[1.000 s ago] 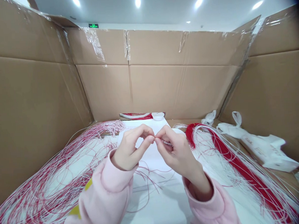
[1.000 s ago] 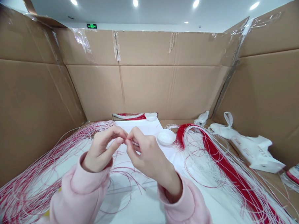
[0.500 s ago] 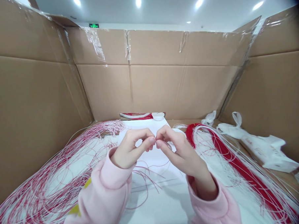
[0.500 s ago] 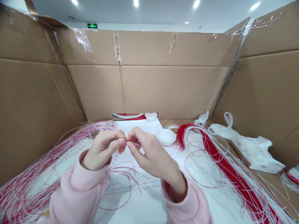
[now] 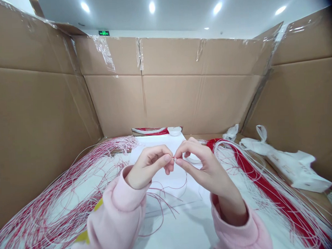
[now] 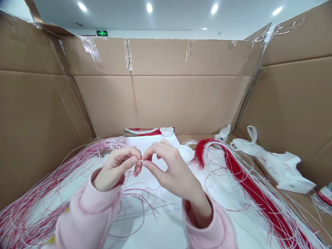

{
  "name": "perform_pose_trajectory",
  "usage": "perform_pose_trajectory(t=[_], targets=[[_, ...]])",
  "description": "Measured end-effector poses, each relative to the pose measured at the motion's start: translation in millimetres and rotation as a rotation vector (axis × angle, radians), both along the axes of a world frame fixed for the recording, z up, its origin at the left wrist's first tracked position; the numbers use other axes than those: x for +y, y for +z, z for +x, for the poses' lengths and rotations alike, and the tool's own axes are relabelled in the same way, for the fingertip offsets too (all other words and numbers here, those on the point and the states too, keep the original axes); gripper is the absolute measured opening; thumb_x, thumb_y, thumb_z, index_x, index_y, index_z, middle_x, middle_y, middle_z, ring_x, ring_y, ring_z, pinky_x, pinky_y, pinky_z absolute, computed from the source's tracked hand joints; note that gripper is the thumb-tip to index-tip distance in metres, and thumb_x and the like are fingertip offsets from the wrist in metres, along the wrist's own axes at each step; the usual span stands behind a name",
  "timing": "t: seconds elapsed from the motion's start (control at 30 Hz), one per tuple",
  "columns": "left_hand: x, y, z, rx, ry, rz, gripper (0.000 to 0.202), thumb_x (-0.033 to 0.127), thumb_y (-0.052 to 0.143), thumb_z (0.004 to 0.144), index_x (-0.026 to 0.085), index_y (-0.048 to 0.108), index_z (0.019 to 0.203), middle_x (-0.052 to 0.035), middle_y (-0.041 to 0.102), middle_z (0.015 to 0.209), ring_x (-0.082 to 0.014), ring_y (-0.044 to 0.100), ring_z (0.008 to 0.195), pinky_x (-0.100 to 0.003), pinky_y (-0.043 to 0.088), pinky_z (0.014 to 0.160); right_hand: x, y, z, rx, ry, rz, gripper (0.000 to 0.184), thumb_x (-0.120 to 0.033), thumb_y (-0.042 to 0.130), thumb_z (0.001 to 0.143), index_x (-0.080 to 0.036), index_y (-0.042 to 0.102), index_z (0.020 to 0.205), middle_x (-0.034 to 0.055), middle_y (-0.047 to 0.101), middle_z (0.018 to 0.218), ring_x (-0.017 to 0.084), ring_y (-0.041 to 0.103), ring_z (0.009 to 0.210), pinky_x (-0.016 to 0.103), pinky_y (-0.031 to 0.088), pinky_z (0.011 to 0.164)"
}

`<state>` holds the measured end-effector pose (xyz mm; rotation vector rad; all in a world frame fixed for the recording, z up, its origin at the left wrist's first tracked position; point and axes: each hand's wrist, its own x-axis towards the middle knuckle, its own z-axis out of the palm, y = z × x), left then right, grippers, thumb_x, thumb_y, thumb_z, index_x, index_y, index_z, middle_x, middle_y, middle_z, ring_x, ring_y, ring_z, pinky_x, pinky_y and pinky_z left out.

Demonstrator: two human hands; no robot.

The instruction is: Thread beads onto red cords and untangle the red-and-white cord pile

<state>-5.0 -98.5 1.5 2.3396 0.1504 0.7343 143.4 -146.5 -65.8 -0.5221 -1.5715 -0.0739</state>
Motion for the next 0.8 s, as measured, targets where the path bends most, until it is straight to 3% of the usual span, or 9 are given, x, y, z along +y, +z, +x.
perform_pose_trajectory(t=[0.17, 0.5, 0.8], targets=[[4, -1.3, 1, -0.049, -0.053, 0.039, 0.018, 0.022, 0.048, 0.081, 0.011, 0.053, 0.068, 0.0001, 0.053, 0.056, -0.0062, 0.050, 0.053, -0.018, 0.042, 0.054, 7, 1.4, -7, 0.136, 0.115, 0.073, 0.007, -0.019, 0.053, 0.081, -0.020, 0.055, 0.074, -0.0015, 0.054, 0.068, 0.012, 0.042, 0.070, 0.027, 0.034, 0.066], [14, -9.1, 11, -0.148, -0.048, 0.056, 0.025, 0.033, 0.053, 0.078, 0.011, 0.055, 0.066, -0.0010, 0.052, 0.057, -0.0083, 0.048, 0.057, -0.020, 0.040, 0.056, 19, -1.2, -15, 0.321, 0.310, 0.033, 0.009, -0.026, 0.057, 0.078, -0.020, 0.058, 0.072, -0.0003, 0.051, 0.064, 0.014, 0.044, 0.069, 0.030, 0.034, 0.068], [15, -10.2, 10, -0.195, 0.000, 0.125, 0.019, 0.031, 0.052, 0.078, 0.013, 0.056, 0.071, -0.0018, 0.051, 0.064, -0.0105, 0.048, 0.064, -0.022, 0.041, 0.060, 24, -1.5, -18, 0.367, 0.297, 0.026, 0.010, -0.025, 0.059, 0.077, -0.020, 0.058, 0.068, -0.0005, 0.047, 0.066, 0.013, 0.042, 0.070, 0.030, 0.034, 0.067]])
